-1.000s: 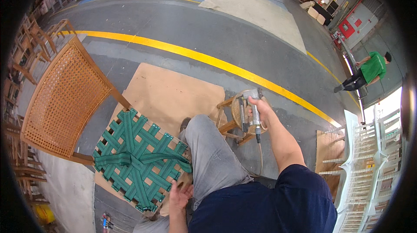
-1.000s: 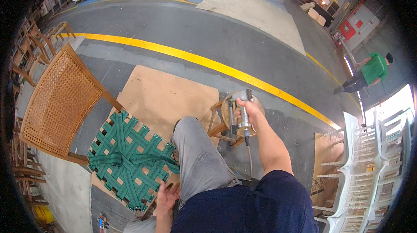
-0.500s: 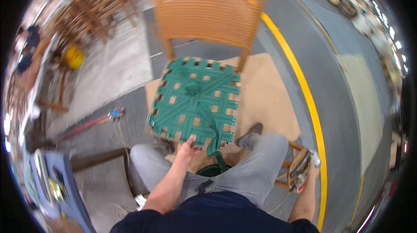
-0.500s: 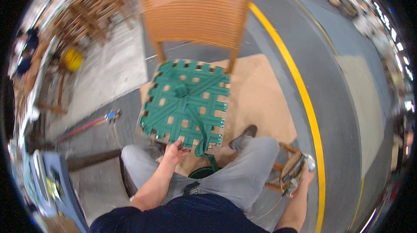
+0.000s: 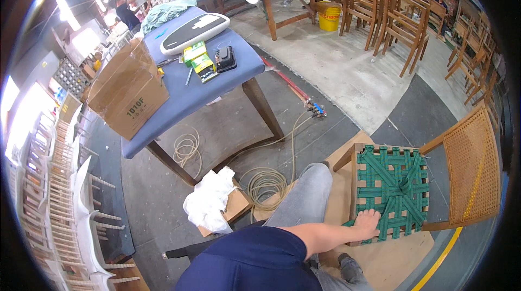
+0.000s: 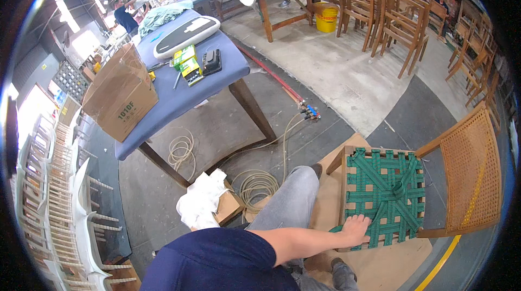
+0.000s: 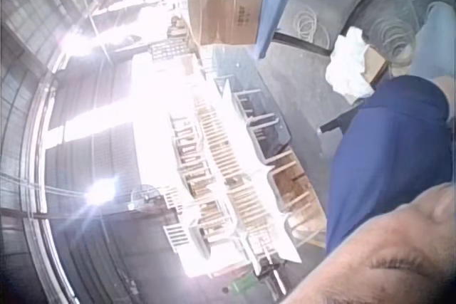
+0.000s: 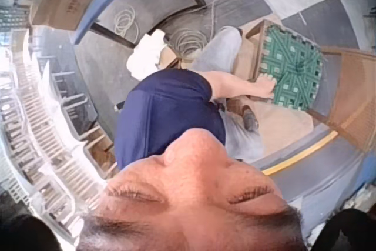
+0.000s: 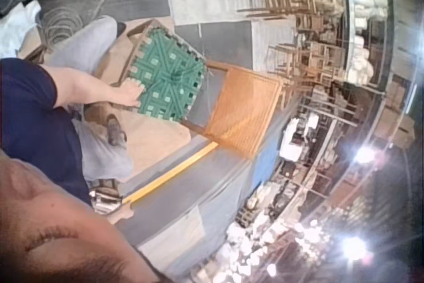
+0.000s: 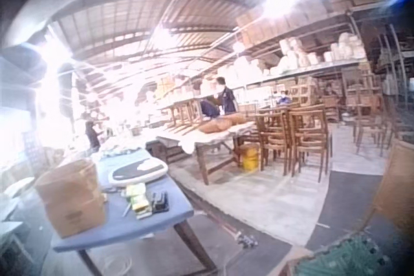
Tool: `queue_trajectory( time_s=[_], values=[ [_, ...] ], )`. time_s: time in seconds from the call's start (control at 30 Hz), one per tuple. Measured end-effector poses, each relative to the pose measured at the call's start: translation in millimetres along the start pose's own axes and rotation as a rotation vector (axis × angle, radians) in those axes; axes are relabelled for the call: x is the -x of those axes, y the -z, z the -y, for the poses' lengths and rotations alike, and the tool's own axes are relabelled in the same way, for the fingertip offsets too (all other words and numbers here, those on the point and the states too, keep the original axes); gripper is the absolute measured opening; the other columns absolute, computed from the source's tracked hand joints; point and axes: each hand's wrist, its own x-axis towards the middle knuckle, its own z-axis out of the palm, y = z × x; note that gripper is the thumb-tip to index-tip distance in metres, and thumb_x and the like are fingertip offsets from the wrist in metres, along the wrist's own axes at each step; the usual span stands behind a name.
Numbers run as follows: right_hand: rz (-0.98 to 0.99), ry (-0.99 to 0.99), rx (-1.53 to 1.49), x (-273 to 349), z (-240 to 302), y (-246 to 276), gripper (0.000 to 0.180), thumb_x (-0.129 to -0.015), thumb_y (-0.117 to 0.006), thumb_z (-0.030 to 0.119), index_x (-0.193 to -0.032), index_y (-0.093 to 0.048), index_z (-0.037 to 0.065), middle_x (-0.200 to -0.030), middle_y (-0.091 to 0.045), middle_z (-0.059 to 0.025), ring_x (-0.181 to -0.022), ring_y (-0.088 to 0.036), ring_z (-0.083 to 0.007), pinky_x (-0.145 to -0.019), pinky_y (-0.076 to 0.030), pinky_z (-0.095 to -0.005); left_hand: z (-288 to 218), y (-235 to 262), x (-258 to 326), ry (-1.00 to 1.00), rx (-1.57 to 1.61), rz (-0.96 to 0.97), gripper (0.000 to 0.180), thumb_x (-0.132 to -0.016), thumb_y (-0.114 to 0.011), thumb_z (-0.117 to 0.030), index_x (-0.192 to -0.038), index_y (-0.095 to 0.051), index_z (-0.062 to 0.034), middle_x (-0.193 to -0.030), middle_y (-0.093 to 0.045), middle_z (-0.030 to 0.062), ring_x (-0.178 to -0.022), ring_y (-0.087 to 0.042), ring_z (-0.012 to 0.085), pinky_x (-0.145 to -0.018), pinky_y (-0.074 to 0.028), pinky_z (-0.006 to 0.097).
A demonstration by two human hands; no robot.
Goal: The person weaves green straps into the seat frame of a wooden chair, interlacing them in a grid pattern and securing intersections with a pneumatic staple gun. The person repeatedly adjusts the straps and staples them to the frame, gradually completing the woven seat.
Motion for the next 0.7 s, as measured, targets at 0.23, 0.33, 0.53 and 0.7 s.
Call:
queue_trajectory(
  time_s=[0.23,0.33,0.53,0.7],
  values=[
    [-0.124,0.085,-0.160,-14.9,-52.3,108.7,0.023,-0.105,-0.060,0.014,-0.119,-0.073,0.001,-0.101,-0.073,-0.0066,-0.097,-0.069,-0.0182,-0.086,-0.055,-0.0285,18.1,-13.4,-18.8,-0.096,-0.010,0.110,0.022,-0.091,-0.070,-0.025,-0.099,-0.078,-0.0065,-0.107,-0.076,0.0194,-0.108,-0.073,0.0352,-0.089,-0.058,0.048],
    [-0.117,-0.184,-0.319,-29.7,-19.9,54.6,0.022,-0.104,-0.068,0.021,-0.118,-0.072,0.004,-0.090,-0.067,0.0017,-0.077,-0.059,-0.0074,-0.070,-0.052,-0.0254,45.1,-9.4,13.7,0.064,0.406,0.484,0.041,-0.090,-0.079,-0.033,-0.108,-0.074,0.0026,-0.106,-0.074,0.0149,-0.095,-0.072,0.0307,-0.085,-0.058,0.044],
    [0.613,-0.464,-0.721,-85.9,51.6,-66.6,0.062,-0.113,-0.048,0.052,-0.145,-0.055,0.000,-0.130,-0.070,-0.0222,-0.113,-0.071,-0.0342,-0.092,-0.060,-0.0480,51.0,-16.2,117.7,0.151,0.818,1.090,0.021,-0.099,-0.078,-0.022,-0.108,-0.076,-0.0036,-0.101,-0.076,0.0028,-0.092,-0.068,0.0139,-0.084,-0.054,0.033],
    [0.778,-0.483,-0.961,-134.5,93.7,-123.7,0.053,-0.116,-0.036,0.048,-0.131,-0.061,0.003,-0.109,-0.071,-0.0113,-0.092,-0.067,-0.0235,-0.080,-0.056,-0.0391,51.4,-10.8,114.3,0.108,0.617,1.098,0.026,-0.100,-0.078,-0.027,-0.112,-0.075,-0.0048,-0.102,-0.076,0.0020,-0.093,-0.070,0.0155,-0.085,-0.056,0.034]
  ],
)
